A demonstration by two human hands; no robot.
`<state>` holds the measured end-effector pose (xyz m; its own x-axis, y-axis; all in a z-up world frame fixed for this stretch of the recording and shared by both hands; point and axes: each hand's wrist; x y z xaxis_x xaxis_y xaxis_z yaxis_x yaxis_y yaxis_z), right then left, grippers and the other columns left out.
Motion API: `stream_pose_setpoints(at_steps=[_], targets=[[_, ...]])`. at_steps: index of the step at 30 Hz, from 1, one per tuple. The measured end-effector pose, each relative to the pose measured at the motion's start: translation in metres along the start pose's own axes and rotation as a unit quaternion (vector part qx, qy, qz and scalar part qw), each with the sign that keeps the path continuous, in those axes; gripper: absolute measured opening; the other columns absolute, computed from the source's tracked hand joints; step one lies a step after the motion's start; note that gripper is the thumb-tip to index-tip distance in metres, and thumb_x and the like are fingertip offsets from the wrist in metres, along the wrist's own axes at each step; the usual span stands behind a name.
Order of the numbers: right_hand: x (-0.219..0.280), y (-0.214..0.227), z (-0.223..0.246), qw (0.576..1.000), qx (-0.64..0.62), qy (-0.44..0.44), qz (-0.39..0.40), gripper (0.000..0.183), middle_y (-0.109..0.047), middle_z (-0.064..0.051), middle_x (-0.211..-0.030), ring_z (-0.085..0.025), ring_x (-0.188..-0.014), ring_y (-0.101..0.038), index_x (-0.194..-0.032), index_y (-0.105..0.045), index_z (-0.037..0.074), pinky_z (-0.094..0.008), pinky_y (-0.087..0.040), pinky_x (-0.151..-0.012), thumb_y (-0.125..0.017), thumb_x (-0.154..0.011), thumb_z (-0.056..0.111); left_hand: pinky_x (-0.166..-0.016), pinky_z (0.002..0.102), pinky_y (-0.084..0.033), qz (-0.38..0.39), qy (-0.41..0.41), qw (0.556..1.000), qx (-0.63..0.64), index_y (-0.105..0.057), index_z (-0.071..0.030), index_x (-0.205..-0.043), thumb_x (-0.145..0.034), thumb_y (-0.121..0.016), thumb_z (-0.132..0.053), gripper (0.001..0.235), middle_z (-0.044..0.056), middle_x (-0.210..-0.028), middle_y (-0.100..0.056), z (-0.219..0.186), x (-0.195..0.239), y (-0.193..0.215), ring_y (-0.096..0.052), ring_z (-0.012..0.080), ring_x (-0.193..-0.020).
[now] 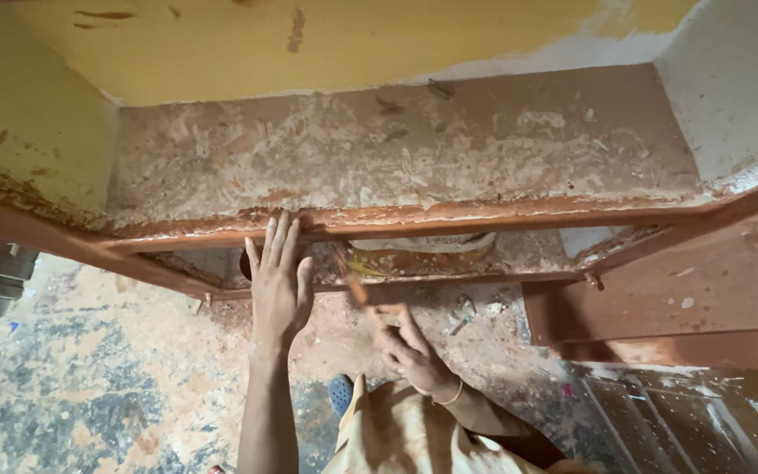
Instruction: The person paints a wooden door frame with a paintbrush, applying brown paint to the horizontal and vertical sections. The person repeatedly dips the brush into a paint can and continues brushing along the frame edges.
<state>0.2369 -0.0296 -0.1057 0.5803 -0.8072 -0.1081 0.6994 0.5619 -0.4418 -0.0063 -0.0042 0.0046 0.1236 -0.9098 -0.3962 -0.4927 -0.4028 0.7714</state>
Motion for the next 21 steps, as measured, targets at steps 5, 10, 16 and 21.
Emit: stream_pose_setpoints(at_steps=[5,10,16,21], targets=[[-0.007,0.036,0.042,0.991,-0.126,-0.018,-0.051,0.032,-0.05,0.001,-0.08,-0.004,-0.049,-0.038,-0.139,-0.042,0.012,-0.019,-0.037,-0.035,-0.043,-0.109,0.023,-0.126,0.056,-0.006,0.004,-0.007,1.0,-0.007,-0.04,-0.004,-0.154,-0.106,-0.04,-0.034,0.056,0.016,-0.164,-0.036,-0.005,-0.003,-0.002,-0.027,0.0332,-0.154],[0.064,0.108,0.097,0.962,-0.016,0.014,-0.271,0.034,-0.052,0.002,-0.087,-0.002,-0.056,-0.042,-0.135,-0.051,0.013,-0.016,-0.033,-0.034,-0.049,-0.104,0.027,-0.125,0.057,-0.005,0.033,-0.039,0.998,-0.034,-0.038,-0.003,-0.155,-0.105,-0.042,-0.037,0.06,0.017,-0.163,-0.033,-0.012,-0.006,-0.026,-0.024,0.035,-0.154],[0.124,0.174,0.127,0.87,-0.003,0.15,-0.469,0.01,-0.045,0.005,-0.081,-0.003,-0.054,-0.039,-0.121,-0.055,0.019,-0.018,-0.036,-0.039,-0.053,-0.114,0.026,-0.122,0.06,-0.005,0.016,-0.029,0.998,-0.051,-0.035,-0.003,-0.156,-0.104,-0.044,-0.04,0.064,0.016,-0.165,-0.028,-0.015,-0.005,-0.037,-0.02,0.0359,-0.154],[0.092,0.173,0.121,0.894,-0.04,0.165,-0.413,0.021,-0.052,0.006,-0.084,-0.002,-0.052,-0.041,-0.124,-0.059,0.023,-0.015,-0.035,-0.035,-0.055,-0.104,0.024,-0.122,0.061,-0.006,-0.01,-0.023,0.998,-0.055,-0.036,-0.004,-0.155,-0.105,-0.043,-0.039,0.062,0.015,-0.165,-0.029,-0.017,-0.006,-0.047,-0.02,0.0361,-0.155]])
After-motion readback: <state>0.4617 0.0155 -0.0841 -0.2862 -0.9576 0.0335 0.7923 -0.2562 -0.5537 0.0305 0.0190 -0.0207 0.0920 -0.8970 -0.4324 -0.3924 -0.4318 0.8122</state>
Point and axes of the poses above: each hand's wrist, its own x-axis away from the middle knuckle, its own y-axis out of the back of the hand, z = x × y
